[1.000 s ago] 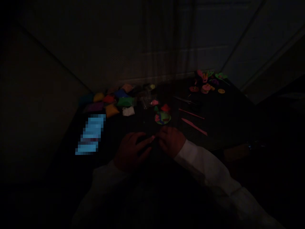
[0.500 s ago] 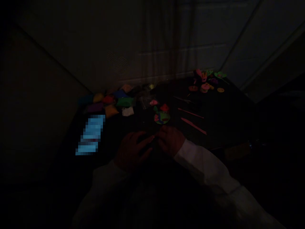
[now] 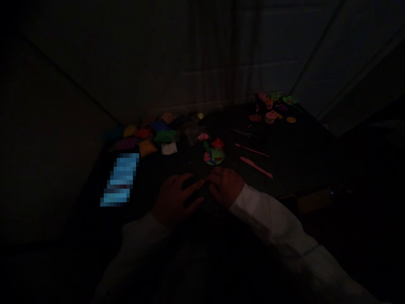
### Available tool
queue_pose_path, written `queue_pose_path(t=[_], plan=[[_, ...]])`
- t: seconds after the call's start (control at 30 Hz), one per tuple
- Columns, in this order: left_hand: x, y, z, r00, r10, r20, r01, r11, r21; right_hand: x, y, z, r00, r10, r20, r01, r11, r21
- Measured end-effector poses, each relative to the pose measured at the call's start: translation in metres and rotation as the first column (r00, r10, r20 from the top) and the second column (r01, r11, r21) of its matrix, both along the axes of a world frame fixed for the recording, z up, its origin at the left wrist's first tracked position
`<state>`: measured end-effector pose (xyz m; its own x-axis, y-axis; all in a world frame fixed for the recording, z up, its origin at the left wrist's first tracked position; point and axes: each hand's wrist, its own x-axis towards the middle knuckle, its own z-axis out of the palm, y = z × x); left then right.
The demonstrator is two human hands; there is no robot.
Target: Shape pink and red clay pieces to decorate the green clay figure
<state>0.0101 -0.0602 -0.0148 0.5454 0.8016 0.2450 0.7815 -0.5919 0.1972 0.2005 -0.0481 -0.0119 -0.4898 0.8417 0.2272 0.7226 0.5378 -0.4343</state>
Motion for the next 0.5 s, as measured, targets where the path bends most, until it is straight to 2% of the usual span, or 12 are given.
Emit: queue_pose_path(t=[0.5], plan=[[0.0004,-0.0008,-0.0003,1.0,0.006,-0.015,-0.006,1.0,-0.015,0.0,0.0002,-0.0003,0.999,-0.004,-0.038,0.004,1.0,-0.002]])
